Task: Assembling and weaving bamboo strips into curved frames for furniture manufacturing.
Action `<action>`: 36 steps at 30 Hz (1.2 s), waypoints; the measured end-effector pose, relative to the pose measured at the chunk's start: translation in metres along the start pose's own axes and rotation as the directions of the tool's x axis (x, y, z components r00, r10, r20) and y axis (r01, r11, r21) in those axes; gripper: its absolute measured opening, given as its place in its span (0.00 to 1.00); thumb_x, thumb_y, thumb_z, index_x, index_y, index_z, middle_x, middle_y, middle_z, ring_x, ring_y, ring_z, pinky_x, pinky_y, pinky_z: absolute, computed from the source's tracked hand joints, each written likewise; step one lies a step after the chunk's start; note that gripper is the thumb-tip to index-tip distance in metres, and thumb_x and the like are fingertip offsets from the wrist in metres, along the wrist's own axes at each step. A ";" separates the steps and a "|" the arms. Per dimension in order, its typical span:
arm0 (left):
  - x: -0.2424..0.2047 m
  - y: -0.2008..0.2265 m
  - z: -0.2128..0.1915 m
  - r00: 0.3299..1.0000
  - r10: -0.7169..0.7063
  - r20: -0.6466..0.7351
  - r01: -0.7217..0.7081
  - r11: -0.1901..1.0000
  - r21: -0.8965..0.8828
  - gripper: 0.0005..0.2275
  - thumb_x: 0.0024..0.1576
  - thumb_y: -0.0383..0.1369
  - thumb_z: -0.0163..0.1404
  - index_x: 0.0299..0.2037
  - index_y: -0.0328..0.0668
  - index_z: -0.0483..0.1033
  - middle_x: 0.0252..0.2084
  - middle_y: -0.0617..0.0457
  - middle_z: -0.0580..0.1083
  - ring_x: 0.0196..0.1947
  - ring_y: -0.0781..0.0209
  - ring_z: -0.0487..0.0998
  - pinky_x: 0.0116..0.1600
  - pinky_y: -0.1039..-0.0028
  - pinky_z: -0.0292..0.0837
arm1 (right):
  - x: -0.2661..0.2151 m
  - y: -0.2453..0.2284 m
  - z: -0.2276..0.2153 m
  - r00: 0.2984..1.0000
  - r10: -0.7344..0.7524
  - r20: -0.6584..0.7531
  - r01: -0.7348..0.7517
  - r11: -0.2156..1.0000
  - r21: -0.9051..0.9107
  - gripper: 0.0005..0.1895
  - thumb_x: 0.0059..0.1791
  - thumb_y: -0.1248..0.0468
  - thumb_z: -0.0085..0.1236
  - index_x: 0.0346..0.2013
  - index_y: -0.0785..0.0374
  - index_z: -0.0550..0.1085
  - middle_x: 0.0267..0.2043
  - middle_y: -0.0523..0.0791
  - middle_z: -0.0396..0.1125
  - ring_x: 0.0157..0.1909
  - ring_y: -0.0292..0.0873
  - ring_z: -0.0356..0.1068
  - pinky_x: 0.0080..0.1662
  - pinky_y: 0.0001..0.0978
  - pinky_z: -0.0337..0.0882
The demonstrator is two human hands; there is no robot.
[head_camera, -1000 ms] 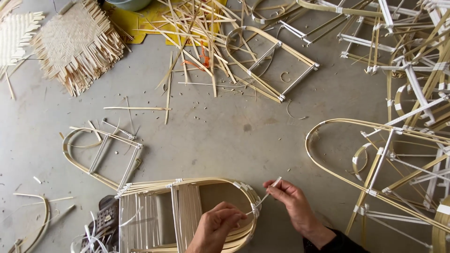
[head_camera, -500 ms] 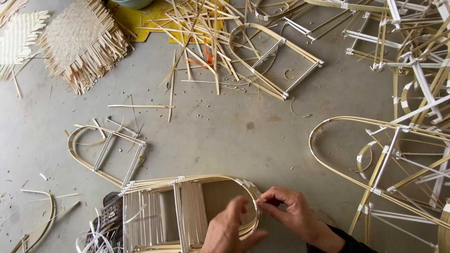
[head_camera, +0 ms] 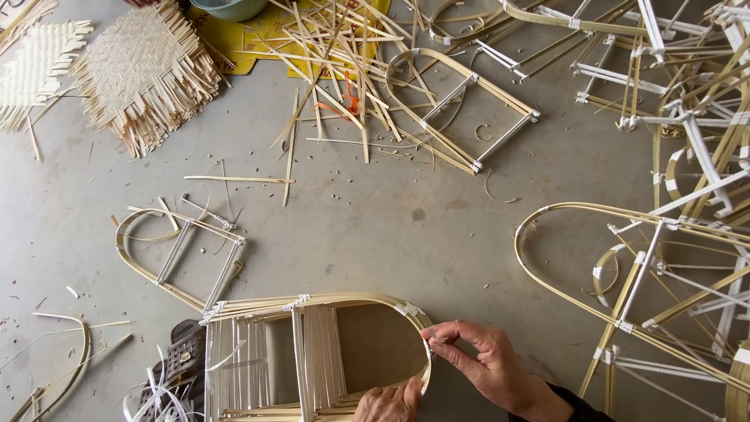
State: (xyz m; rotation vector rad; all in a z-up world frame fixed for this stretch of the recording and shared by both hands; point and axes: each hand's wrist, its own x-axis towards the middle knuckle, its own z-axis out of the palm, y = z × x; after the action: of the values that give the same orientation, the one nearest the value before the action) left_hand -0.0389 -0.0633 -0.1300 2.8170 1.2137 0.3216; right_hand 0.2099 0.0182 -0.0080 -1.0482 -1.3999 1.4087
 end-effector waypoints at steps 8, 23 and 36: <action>-0.007 0.003 0.058 0.999 -0.024 -0.030 0.029 0.980 0.195 0.12 0.65 0.35 0.49 0.53 0.34 0.69 0.34 0.50 0.80 0.33 0.60 0.84 0.30 0.67 0.77 | -0.011 0.000 -0.002 0.953 -0.303 0.016 0.295 0.914 -0.278 0.02 0.49 0.70 0.61 0.36 0.64 0.78 0.39 0.45 0.80 0.39 0.39 0.81 0.41 0.29 0.79; 0.101 -0.002 -0.124 0.973 -0.189 0.132 0.229 0.856 -0.464 0.32 0.46 0.41 0.67 0.55 0.31 0.66 0.52 0.37 0.70 0.50 0.39 0.76 0.47 0.55 0.73 | -0.009 0.027 -0.010 0.958 -0.244 -0.153 0.217 0.961 -0.172 0.07 0.44 0.73 0.66 0.35 0.62 0.79 0.41 0.45 0.79 0.44 0.38 0.79 0.45 0.30 0.80; 0.132 -0.002 -0.144 0.840 -0.466 0.276 0.311 -0.002 -0.950 0.08 0.62 0.29 0.51 0.33 0.33 0.79 0.36 0.49 0.74 0.36 0.58 0.74 0.40 0.70 0.70 | -0.013 0.034 -0.015 0.977 0.160 -0.139 -0.079 0.885 0.459 0.12 0.54 0.60 0.50 0.29 0.63 0.73 0.45 0.48 0.71 0.54 0.44 0.67 0.61 0.43 0.62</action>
State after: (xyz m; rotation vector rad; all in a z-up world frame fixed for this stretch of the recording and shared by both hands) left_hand 0.0175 0.0292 0.0330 1.1700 1.0636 0.8645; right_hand 0.2278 0.0097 -0.0425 -0.9312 -0.8328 1.5931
